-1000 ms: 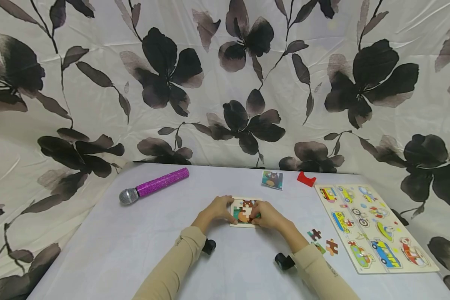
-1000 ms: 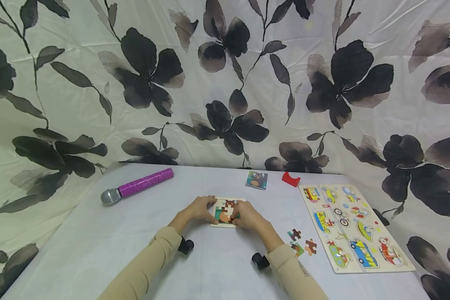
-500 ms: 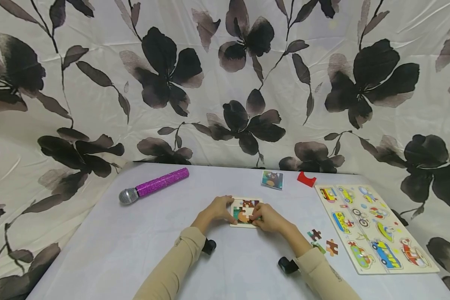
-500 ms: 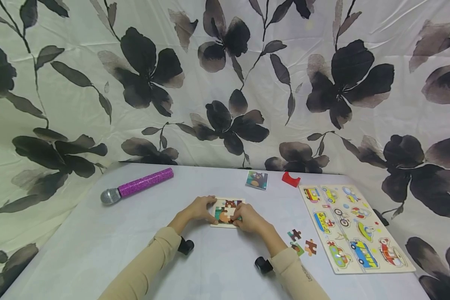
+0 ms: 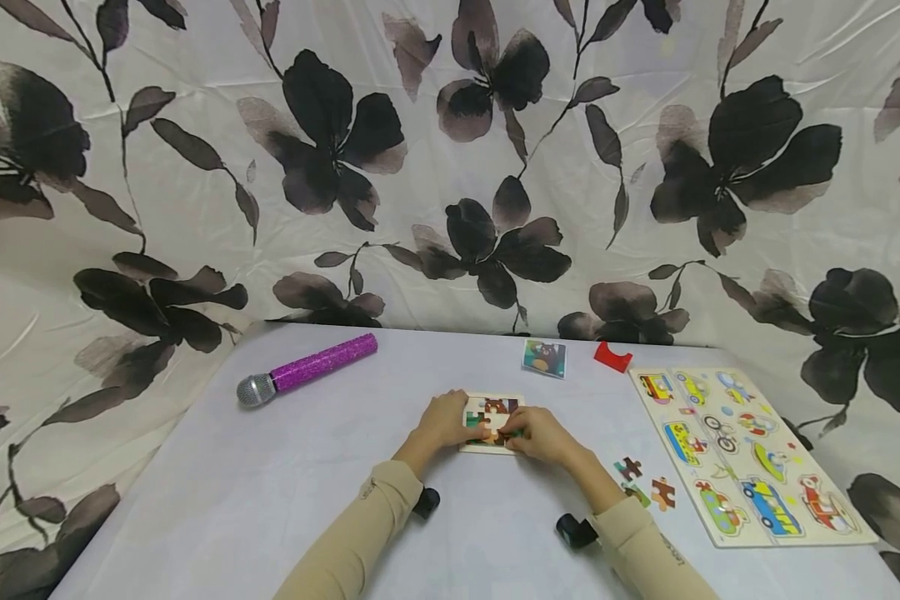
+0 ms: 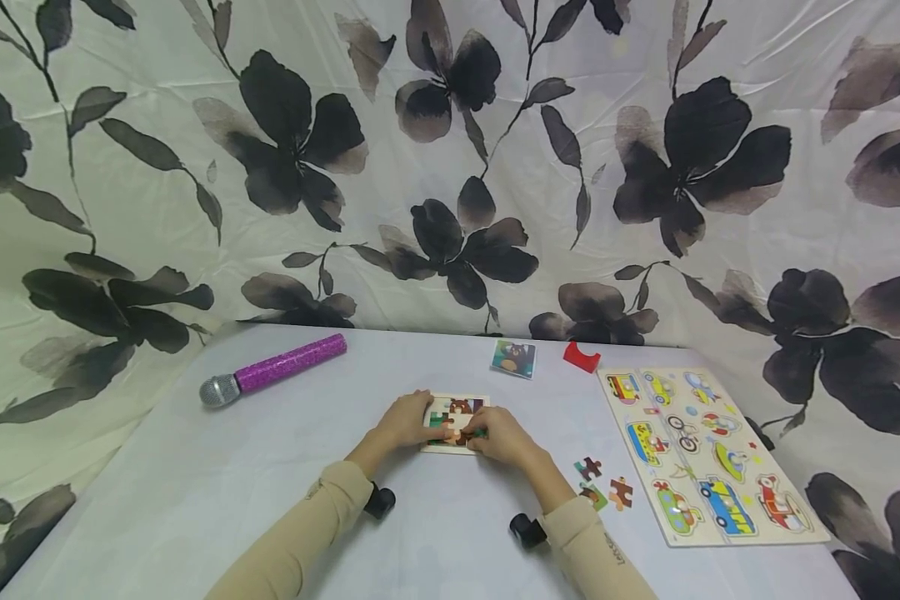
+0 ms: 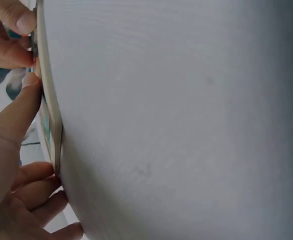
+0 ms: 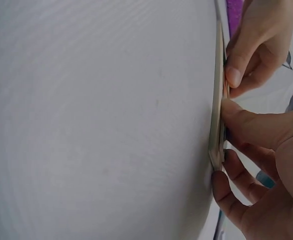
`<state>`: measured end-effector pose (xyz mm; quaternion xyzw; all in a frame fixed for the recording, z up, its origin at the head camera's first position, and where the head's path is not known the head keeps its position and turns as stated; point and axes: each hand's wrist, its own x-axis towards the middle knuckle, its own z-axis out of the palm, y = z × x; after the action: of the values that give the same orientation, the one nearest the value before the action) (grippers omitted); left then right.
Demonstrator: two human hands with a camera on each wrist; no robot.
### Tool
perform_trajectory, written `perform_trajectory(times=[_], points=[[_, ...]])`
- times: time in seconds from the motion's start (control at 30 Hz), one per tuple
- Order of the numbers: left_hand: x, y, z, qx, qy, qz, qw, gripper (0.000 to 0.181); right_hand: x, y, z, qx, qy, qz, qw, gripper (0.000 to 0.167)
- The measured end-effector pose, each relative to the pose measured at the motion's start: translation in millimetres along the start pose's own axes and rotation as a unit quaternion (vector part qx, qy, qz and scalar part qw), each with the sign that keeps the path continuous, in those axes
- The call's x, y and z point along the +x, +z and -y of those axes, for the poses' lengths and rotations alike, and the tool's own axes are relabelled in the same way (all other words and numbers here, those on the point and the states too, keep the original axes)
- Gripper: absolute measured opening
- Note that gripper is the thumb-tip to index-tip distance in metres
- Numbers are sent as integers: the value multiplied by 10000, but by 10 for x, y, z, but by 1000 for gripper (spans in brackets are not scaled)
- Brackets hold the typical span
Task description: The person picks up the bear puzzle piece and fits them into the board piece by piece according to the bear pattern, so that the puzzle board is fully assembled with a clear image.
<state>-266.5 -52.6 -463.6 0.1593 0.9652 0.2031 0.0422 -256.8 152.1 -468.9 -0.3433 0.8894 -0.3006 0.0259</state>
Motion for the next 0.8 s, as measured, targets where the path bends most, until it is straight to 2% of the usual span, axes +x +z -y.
perform_trajectory(times=[0.13, 0.23, 0.6, 0.8], points=[[-12, 14, -27, 201, -101, -139, 9997, 63, -10, 9, 10, 128, 80, 1, 9999, 16], [-13, 3, -38, 172, -134, -153, 9996, 64, -13, 21, 17, 92, 54, -19, 9999, 16], [14, -7, -49, 78, -184, -81, 9998, 63, -16, 21, 21, -540, -36, -7, 9985, 18], [25, 5, -35, 77, -227, -62, 9997, 65, -16, 8, 78, -495, 275, -29, 9984, 15]])
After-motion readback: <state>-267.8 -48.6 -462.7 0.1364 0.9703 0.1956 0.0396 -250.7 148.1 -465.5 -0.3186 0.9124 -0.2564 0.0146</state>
